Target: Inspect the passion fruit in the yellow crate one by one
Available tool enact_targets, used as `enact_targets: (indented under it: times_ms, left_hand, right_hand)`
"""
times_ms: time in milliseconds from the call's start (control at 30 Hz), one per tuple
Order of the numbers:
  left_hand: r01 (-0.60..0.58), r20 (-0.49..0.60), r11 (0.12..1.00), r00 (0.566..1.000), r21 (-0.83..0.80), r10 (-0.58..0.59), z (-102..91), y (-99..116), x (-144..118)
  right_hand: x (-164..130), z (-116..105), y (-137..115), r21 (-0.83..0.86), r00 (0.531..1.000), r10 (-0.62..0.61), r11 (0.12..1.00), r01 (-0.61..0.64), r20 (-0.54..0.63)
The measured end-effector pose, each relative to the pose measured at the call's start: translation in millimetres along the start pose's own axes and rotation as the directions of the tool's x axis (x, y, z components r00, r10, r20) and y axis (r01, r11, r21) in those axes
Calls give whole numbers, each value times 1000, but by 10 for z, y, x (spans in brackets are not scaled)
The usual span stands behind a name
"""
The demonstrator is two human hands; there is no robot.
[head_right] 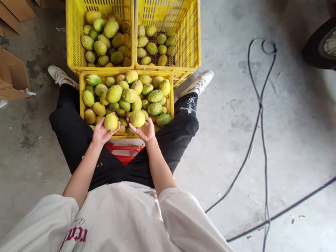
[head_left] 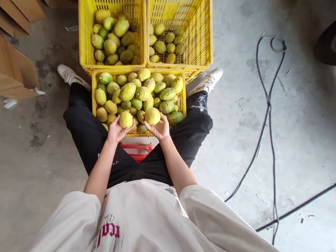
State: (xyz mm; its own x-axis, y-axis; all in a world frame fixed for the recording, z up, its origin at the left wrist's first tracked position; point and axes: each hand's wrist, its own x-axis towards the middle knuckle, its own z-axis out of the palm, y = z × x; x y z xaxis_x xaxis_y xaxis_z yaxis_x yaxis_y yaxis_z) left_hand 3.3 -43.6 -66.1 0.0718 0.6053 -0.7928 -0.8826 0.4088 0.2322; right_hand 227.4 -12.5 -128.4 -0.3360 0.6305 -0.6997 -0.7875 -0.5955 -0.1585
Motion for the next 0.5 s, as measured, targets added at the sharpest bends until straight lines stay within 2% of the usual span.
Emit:
enact_targets:
  times_ms: [167, 300, 500]
  left_hand:
    - [19, 5, 999, 1000, 43, -20, -86, -7, 19]
    - [3, -22, 999, 1000, 48, -2, -75, -29, 33]
    - [10, -26, 998, 1000, 58, -9, -40, 6, 23]
  right_hand:
    - [16, -70, -23, -82, 1000, -1, 997, 3, 25]
    - [-7, -31, 25, -143, 1000, -19, 989, 21, 15]
    - [-93, 140, 25, -72, 1000, -18, 997, 17, -15]
